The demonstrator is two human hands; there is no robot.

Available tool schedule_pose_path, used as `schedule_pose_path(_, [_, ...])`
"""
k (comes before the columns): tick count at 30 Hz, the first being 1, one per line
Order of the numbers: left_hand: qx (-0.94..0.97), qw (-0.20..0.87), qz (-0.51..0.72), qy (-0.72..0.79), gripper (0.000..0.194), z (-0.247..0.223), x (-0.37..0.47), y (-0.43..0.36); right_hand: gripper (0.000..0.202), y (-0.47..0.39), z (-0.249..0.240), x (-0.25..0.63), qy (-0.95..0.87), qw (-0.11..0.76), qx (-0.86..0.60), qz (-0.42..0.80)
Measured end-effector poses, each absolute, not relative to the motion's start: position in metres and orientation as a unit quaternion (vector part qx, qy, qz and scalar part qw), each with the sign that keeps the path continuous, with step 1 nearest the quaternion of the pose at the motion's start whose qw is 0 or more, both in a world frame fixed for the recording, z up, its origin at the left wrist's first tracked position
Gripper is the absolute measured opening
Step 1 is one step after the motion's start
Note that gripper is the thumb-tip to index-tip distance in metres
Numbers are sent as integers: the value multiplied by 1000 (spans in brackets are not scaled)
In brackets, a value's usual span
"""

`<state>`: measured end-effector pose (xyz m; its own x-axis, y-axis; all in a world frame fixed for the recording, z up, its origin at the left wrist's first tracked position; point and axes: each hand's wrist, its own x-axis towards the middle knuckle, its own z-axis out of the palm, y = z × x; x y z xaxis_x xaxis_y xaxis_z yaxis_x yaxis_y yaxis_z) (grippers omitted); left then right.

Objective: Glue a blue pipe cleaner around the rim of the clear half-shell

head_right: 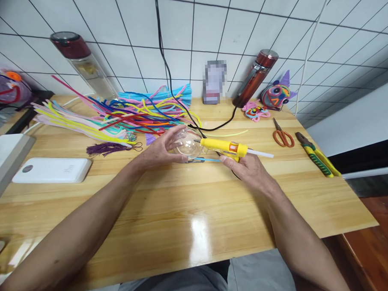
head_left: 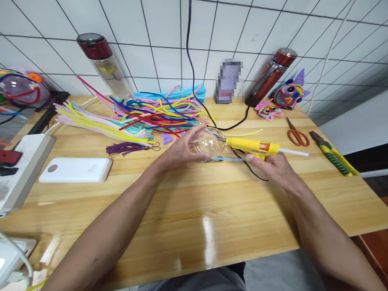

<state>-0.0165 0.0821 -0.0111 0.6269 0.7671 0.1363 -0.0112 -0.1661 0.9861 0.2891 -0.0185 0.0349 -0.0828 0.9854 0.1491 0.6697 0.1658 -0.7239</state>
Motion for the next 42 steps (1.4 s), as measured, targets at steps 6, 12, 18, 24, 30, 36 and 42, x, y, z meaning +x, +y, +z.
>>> schedule_pose_path(6, [690, 577, 342, 273, 112, -11, -17, 84, 38, -20, 34, 290, -692, 317, -602, 238])
schedule_pose_path(12, [689, 581, 340, 271, 113, -14, -17, 85, 37, -20, 38, 287, -689, 321, -605, 239])
schedule_pose_path(18, [690, 577, 343, 270, 112, -15, -17, 85, 36, -20, 41, 285, -689, 321, -602, 244])
schedule_pose_path(24, [697, 569, 334, 280, 112, -12, -16, 82, 41, -21, 37, 286, -691, 319, -602, 241])
schedule_pose_path(30, [697, 566, 339, 282, 112, -12, -16, 83, 39, -20, 36, 286, -693, 317, -600, 243])
schedule_pose_path(36, [694, 567, 345, 279, 113, -13, -17, 85, 38, -21, 36, 286, -692, 320, -603, 238])
schedule_pose_path(42, [693, 563, 348, 285, 114, -13, -18, 85, 34, -21, 38, 285, -691, 322, -599, 244])
